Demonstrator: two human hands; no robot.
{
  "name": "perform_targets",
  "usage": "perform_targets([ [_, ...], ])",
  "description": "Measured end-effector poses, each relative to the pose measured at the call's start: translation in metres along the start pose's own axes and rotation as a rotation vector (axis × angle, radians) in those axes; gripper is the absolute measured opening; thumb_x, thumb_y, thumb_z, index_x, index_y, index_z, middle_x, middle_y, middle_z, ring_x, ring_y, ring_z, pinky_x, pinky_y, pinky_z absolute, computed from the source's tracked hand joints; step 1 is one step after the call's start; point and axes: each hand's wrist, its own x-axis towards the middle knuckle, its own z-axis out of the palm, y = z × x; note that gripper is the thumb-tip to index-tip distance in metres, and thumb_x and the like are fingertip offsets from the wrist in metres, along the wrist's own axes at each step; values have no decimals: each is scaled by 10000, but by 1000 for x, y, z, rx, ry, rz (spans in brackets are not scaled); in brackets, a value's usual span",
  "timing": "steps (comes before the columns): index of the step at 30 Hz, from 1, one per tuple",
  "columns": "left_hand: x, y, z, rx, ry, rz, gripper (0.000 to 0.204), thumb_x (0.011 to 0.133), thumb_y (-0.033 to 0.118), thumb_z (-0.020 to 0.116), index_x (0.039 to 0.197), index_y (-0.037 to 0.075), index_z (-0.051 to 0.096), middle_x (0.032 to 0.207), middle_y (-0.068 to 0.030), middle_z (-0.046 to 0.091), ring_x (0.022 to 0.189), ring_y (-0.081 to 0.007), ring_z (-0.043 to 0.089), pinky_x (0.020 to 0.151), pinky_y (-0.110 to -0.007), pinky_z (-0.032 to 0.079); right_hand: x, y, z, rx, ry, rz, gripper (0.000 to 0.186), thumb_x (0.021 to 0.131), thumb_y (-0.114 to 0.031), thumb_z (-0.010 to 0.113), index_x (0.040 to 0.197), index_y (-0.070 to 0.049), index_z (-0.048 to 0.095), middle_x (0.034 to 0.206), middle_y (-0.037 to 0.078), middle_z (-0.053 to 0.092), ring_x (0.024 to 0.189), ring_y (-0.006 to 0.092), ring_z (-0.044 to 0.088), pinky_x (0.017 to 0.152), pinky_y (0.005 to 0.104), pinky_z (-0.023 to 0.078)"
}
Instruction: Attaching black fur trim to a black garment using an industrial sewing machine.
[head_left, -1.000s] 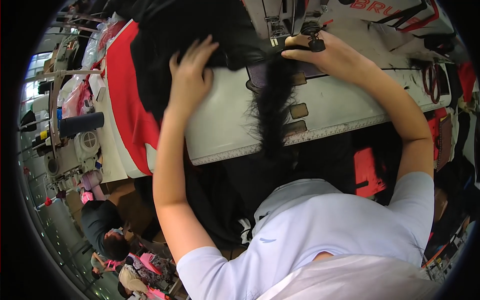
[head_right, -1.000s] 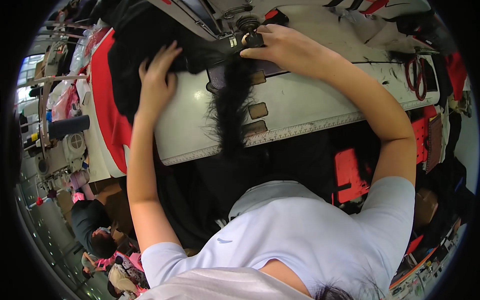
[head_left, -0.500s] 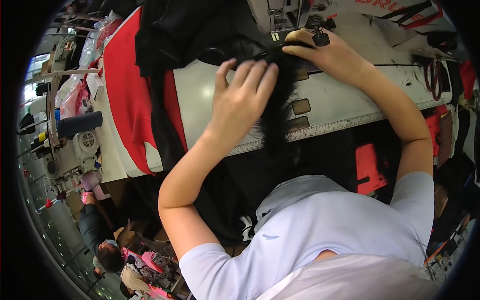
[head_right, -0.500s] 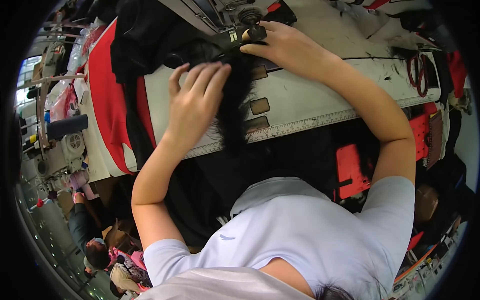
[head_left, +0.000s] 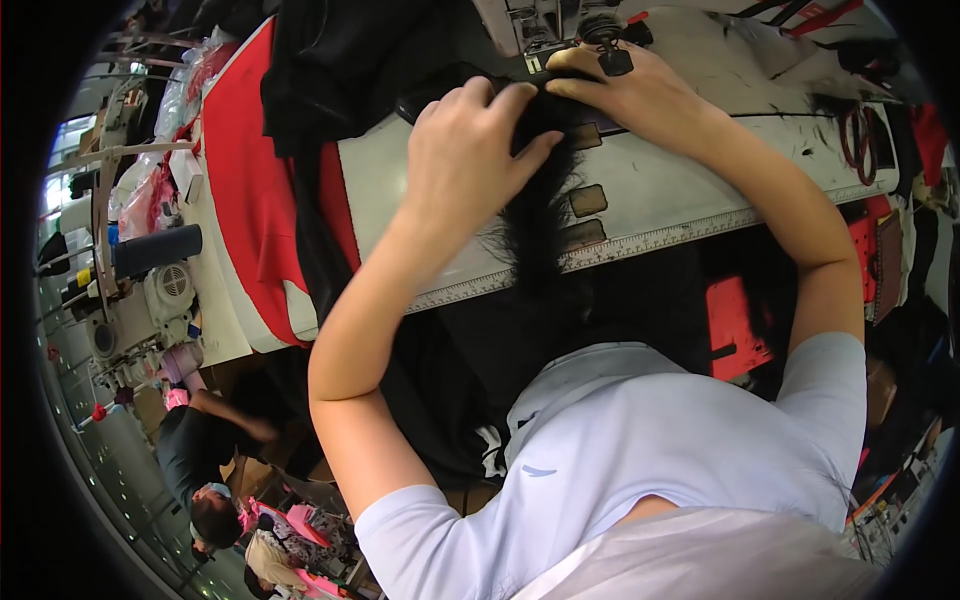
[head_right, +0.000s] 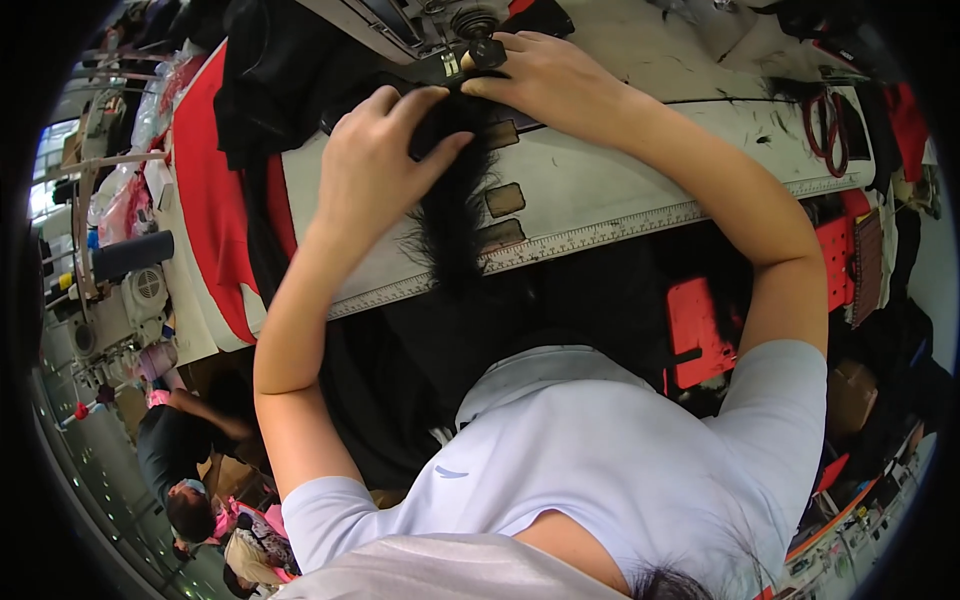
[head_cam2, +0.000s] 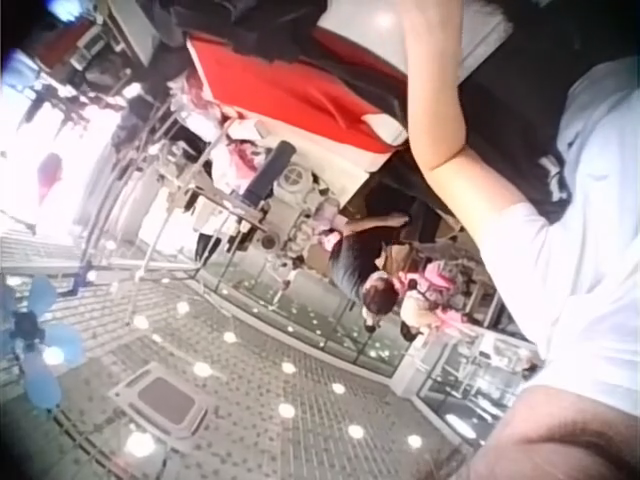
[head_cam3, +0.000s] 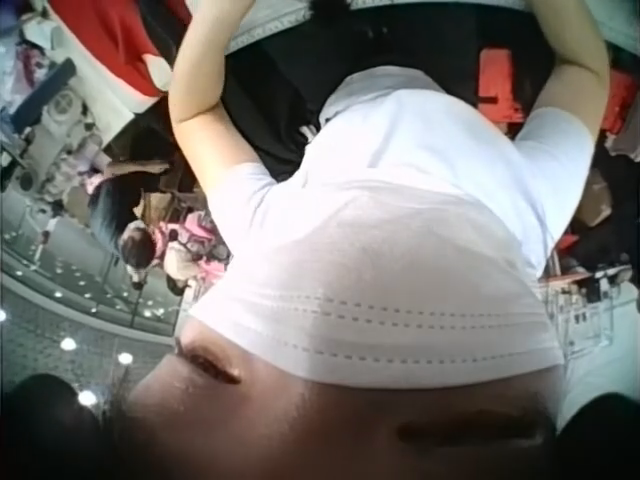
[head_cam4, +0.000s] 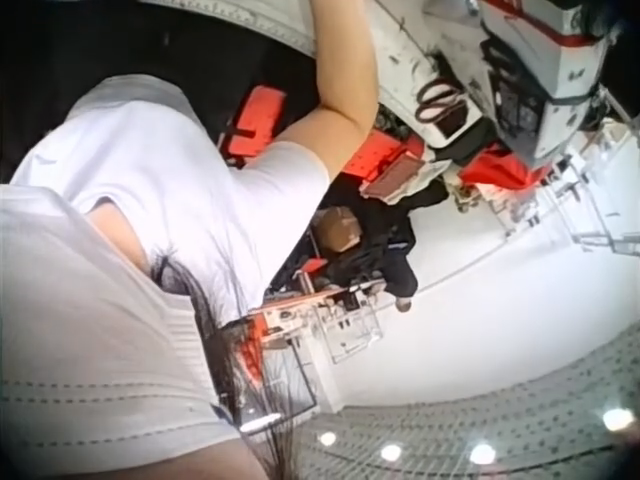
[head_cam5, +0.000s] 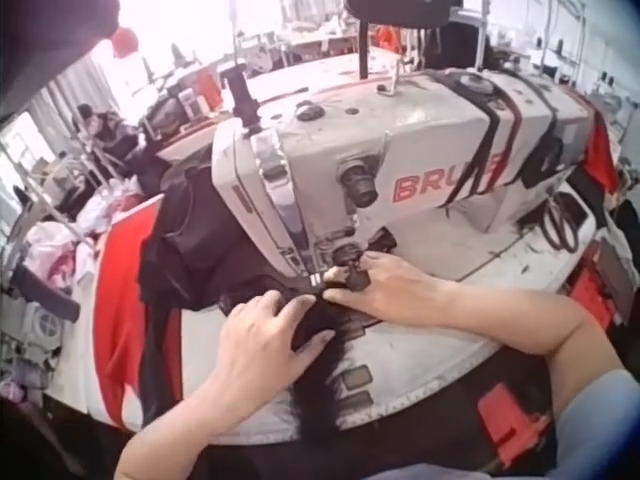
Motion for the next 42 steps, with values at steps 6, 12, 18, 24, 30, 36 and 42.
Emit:
perform_targets([
  [6, -9, 9, 30, 278, 197, 20, 356, 695, 300, 794, 958, 108, 652, 716, 0, 553, 689, -169, 556, 652, -314, 391, 3, 8, 8, -74, 44, -77, 279, 800, -152, 607, 1059, -69, 672, 1036, 48, 640, 1022, 258, 613, 875, 348, 513],
  [12, -7, -5, 25, 339, 207, 96, 185, 736, 187, 718, 889, 101, 658, 824, 0, 576, 782, -165, 554, 761, -342, 403, 8, 3, 11, -127, 96, -6, 193, 818, -187, 706, 980, -110, 635, 1032, 4, 653, 894, 212, 645, 774, 315, 521],
  [18, -6, 1, 34, 316, 214, 182, 113, 805, 114, 628, 883, 46, 673, 1063, -25, 623, 1045, -158, 572, 955, -414, 380, 9, 2, 10, -140, 204, 4, 156, 809, -223, 678, 755, -78, 656, 790, 55, 593, 813, 221, 606, 766, 347, 508],
  [24, -2, -11, 38, 248, 171, 173, 167, 807, 82, 614, 932, 20, 705, 1006, -45, 686, 982, -164, 637, 1118, -524, 306, 7, 1, 14, -69, 165, 117, 180, 768, -244, 708, 737, -73, 660, 794, 63, 599, 806, 228, 605, 753, 342, 507],
  [30, 16, -23, 41, 186, 183, 167, 155, 806, 70, 632, 934, 31, 712, 947, -45, 695, 944, -167, 667, 1143, -549, 285, 7, 1, 10, -13, 190, 242, 300, 715, -312, 755, 827, -51, 658, 812, 59, 604, 852, 237, 598, 794, 335, 490],
  [36, 20, -32, 43, 139, 193, 186, 112, 822, 93, 669, 918, 56, 713, 890, -25, 677, 928, -142, 667, 1139, -559, 285, 5, 9, 19, -38, 207, 252, 98, 801, -174, 730, 774, -98, 673, 712, 36, 640, 702, 236, 611, 615, 345, 453],
  [42, 21, -33, 48, 206, 224, 174, 78, 809, 103, 659, 873, 76, 694, 821, -1, 597, 887, -141, 632, 1116, -645, 229, -1, 13, 25, -314, 138, 107, 102, 823, -191, 701, 922, -207, 721, 733, -27, 664, 652, 163, 620, 606, 310, 399],
])
